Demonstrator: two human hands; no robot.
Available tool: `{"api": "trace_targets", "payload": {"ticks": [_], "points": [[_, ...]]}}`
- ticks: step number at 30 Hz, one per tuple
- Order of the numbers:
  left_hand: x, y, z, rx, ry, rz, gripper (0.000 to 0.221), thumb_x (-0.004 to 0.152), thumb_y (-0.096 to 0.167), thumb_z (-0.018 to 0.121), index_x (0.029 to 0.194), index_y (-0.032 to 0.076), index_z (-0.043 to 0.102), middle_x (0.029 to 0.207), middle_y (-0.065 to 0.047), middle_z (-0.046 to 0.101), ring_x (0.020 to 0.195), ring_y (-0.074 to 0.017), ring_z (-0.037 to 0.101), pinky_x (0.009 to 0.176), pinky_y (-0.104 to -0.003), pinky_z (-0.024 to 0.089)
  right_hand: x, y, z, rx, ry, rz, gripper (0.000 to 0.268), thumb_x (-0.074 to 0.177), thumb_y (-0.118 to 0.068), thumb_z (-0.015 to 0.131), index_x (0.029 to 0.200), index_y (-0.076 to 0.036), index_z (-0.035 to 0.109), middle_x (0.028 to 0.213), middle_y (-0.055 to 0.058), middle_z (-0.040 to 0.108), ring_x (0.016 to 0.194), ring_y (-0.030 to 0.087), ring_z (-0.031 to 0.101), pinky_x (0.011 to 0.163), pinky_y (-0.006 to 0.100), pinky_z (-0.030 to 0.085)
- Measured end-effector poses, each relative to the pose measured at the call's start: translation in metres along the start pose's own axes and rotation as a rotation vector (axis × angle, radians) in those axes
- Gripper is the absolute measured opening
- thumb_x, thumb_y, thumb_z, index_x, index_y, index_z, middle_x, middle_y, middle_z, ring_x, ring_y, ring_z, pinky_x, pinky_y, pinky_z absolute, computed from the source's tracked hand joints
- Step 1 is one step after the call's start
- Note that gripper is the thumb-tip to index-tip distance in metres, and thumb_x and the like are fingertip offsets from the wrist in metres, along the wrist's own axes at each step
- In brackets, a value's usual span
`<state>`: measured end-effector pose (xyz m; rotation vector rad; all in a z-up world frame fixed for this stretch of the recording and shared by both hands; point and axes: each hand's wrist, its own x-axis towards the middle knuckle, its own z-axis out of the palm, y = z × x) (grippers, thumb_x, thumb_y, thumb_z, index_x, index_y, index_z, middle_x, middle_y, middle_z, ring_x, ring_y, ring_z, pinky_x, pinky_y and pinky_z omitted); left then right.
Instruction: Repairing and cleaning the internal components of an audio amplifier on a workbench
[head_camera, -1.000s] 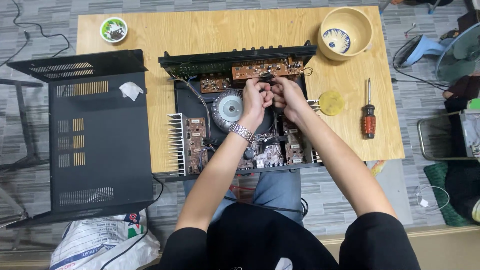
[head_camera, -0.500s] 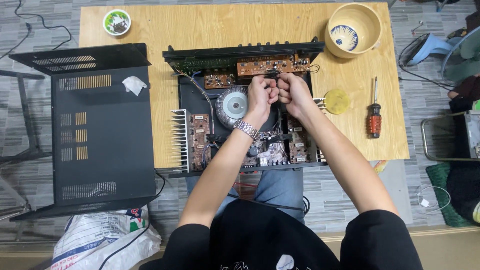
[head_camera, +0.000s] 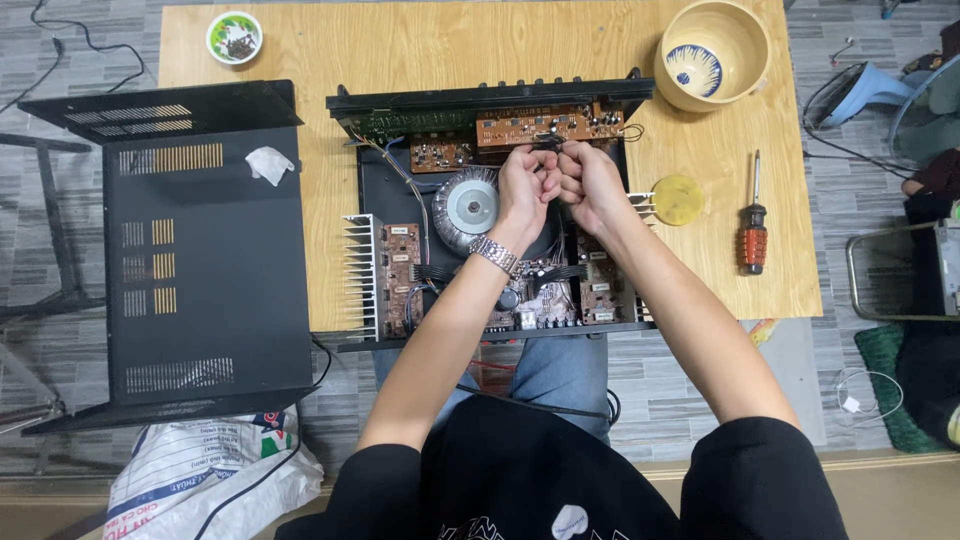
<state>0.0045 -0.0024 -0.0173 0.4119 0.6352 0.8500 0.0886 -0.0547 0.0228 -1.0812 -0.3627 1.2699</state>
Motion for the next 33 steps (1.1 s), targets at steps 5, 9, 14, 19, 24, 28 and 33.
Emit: {"api": "trace_targets", "payload": {"ticks": [5, 9, 14, 19, 24, 28, 33], "points": [[0.004, -0.003, -0.002, -0.014, -0.003, 0.018, 0.054, 0.091, 0.011, 0.034, 0.142, -0.003, 0.034, 0.078, -0.008, 0.045, 0.048, -0.0148, 0.041, 0.034, -0.019, 0.024, 0.0, 0.001, -0.001, 0.021, -0.005, -0.002, 0.022, 0.095, -0.013, 0.051, 0.077, -0.018, 0.04, 0.062, -0.015, 0.017, 0.038, -0.008, 0.022, 0.028, 0.013, 0.021], [0.009, -0.007, -0.005, -0.021, -0.01, 0.024, 0.05, 0.09, 0.009, 0.034, 0.139, -0.004, 0.037, 0.078, -0.009, 0.046, 0.048, -0.0156, 0.041, 0.034, -0.019, 0.024, 0.001, 0.002, -0.003, 0.039, -0.005, -0.008, 0.022, 0.095, -0.012, 0.051, 0.077, -0.017, 0.04, 0.062, -0.015, 0.017, 0.037, -0.009, 0.023, 0.028, 0.013, 0.022], [0.011, -0.006, -0.007, -0.017, -0.015, 0.023, 0.049, 0.09, 0.01, 0.035, 0.137, -0.003, 0.037, 0.077, -0.008, 0.046, 0.048, -0.0156, 0.041, 0.033, -0.02, 0.024, -0.003, -0.003, 0.005, 0.029, 0.018, -0.008, 0.024, 0.095, -0.012, 0.052, 0.074, -0.017, 0.04, 0.061, -0.015, 0.018, 0.037, -0.008, 0.025, 0.027, 0.014, 0.023], [0.002, 0.0, -0.002, 0.026, 0.0, 0.023, 0.054, 0.09, 0.012, 0.036, 0.141, -0.005, 0.034, 0.078, -0.009, 0.045, 0.048, -0.0162, 0.042, 0.034, -0.02, 0.024, -0.01, -0.008, 0.01, -0.043, 0.046, -0.011, 0.029, 0.095, -0.015, 0.053, 0.07, -0.019, 0.04, 0.057, -0.014, 0.018, 0.038, -0.007, 0.02, 0.028, 0.015, 0.019], [-0.002, 0.008, -0.008, 0.058, 0.085, 0.003, 0.047, 0.094, 0.024, 0.035, 0.133, -0.002, 0.04, 0.081, -0.01, 0.044, 0.052, -0.0184, 0.042, 0.038, -0.021, 0.024, -0.023, -0.022, 0.026, -0.064, 0.066, -0.01, 0.023, 0.093, -0.016, 0.054, 0.073, -0.016, 0.044, 0.06, -0.01, 0.02, 0.04, -0.005, 0.02, 0.031, 0.015, 0.017], [-0.003, 0.008, -0.007, 0.068, 0.114, -0.016, 0.047, 0.094, 0.029, 0.037, 0.129, -0.001, 0.042, 0.081, -0.01, 0.043, 0.052, -0.0182, 0.042, 0.037, -0.021, 0.023, -0.018, -0.015, 0.016, -0.056, 0.059, -0.016, 0.024, 0.094, -0.017, 0.055, 0.073, -0.016, 0.044, 0.061, -0.011, 0.021, 0.04, -0.005, 0.022, 0.032, 0.015, 0.019], [0.0, 0.013, -0.007, 0.107, 0.132, -0.03, 0.055, 0.096, 0.036, 0.033, 0.134, -0.001, 0.046, 0.081, -0.008, 0.042, 0.052, -0.0193, 0.044, 0.037, -0.023, 0.023, -0.017, -0.016, 0.017, -0.018, 0.054, -0.002, 0.022, 0.094, -0.017, 0.055, 0.075, -0.017, 0.043, 0.062, -0.01, 0.02, 0.041, -0.004, 0.02, 0.033, 0.015, 0.018]]}}
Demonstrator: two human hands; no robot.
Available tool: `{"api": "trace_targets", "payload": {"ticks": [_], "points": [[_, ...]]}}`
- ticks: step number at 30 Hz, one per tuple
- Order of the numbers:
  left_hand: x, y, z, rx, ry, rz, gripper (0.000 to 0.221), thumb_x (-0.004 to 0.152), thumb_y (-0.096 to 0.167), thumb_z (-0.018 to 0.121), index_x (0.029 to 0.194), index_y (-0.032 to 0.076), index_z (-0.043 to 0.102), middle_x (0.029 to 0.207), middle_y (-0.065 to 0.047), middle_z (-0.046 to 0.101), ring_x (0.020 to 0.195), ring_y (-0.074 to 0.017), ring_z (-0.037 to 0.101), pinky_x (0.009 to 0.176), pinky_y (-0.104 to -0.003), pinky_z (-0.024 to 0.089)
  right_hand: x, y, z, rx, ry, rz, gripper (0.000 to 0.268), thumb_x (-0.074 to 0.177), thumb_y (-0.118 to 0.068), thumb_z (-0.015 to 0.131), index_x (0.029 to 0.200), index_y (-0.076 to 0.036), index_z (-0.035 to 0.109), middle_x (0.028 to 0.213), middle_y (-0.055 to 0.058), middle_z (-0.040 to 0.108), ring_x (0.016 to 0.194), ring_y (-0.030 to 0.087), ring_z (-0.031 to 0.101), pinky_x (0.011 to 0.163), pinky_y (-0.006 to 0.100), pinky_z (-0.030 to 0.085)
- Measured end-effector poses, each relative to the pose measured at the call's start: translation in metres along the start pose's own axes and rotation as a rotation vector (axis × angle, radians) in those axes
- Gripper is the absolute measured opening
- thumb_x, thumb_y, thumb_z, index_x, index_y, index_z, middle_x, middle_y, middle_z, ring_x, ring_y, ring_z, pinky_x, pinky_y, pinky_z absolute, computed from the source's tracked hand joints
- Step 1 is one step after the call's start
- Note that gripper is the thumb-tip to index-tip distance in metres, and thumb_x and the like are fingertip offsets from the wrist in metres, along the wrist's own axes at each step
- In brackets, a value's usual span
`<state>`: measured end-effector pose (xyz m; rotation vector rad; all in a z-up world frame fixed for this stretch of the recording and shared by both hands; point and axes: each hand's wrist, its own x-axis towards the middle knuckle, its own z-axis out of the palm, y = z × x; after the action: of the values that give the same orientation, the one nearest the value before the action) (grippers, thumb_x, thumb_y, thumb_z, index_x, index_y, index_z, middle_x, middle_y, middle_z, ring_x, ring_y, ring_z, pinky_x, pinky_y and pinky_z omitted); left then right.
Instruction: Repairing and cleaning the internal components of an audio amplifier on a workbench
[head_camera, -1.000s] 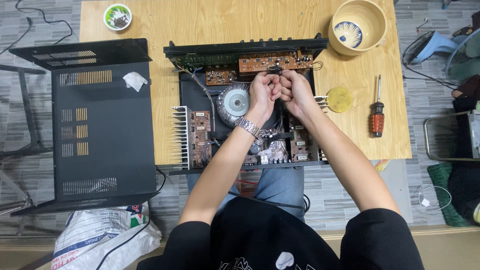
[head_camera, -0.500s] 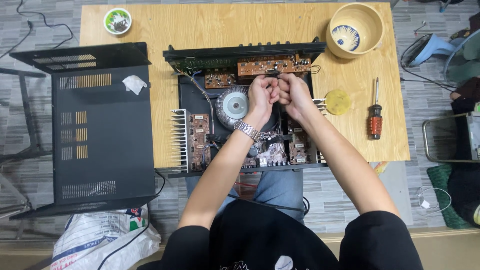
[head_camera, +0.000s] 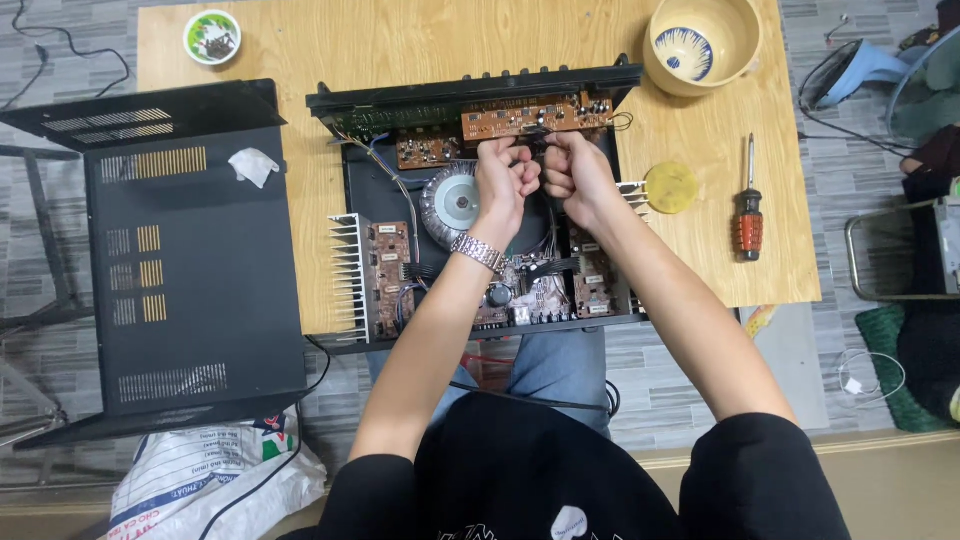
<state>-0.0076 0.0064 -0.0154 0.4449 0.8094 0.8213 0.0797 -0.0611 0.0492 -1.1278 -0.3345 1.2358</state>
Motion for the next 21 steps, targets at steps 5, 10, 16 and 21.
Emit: {"api": "trace_targets", "payload": {"ticks": [5, 10, 16, 21], "points": [[0.001, 0.001, 0.003, 0.016, 0.0, -0.001, 0.058, 0.097, 0.04, 0.031, 0.133, -0.003, 0.049, 0.081, -0.01, 0.043, 0.051, -0.0204, 0.046, 0.036, -0.024, 0.024, 0.003, 0.0, -0.001, -0.003, -0.013, 0.021, 0.024, 0.092, -0.019, 0.056, 0.073, -0.019, 0.042, 0.06, -0.012, 0.018, 0.041, -0.004, 0.018, 0.035, 0.013, 0.015], [-0.024, 0.022, 0.018, -0.053, 0.035, -0.04, 0.049, 0.091, 0.031, 0.03, 0.117, -0.005, 0.05, 0.071, -0.01, 0.043, 0.046, -0.0149, 0.036, 0.038, -0.027, 0.016, 0.011, 0.002, -0.005, 0.056, 0.083, 0.158, 0.01, 0.088, -0.019, 0.053, 0.079, -0.017, 0.049, 0.052, -0.008, 0.023, 0.04, 0.004, 0.01, 0.038, 0.023, 0.003], [-0.02, 0.018, 0.017, -0.073, 0.03, -0.037, 0.053, 0.09, 0.03, 0.03, 0.126, -0.005, 0.046, 0.073, -0.011, 0.043, 0.048, -0.0158, 0.037, 0.04, -0.027, 0.017, 0.013, 0.001, -0.007, 0.116, 0.025, 0.151, 0.028, 0.091, -0.015, 0.051, 0.066, -0.017, 0.039, 0.052, -0.006, 0.023, 0.039, 0.006, 0.01, 0.037, 0.023, 0.003], [-0.036, 0.03, 0.025, -0.066, 0.041, -0.055, 0.052, 0.091, 0.026, 0.03, 0.131, -0.005, 0.043, 0.072, -0.011, 0.042, 0.049, -0.0156, 0.037, 0.04, -0.027, 0.019, 0.007, -0.003, -0.002, 0.078, 0.017, 0.163, 0.032, 0.093, -0.015, 0.051, 0.065, -0.018, 0.036, 0.051, -0.007, 0.023, 0.039, 0.005, 0.01, 0.037, 0.024, 0.002]]}}
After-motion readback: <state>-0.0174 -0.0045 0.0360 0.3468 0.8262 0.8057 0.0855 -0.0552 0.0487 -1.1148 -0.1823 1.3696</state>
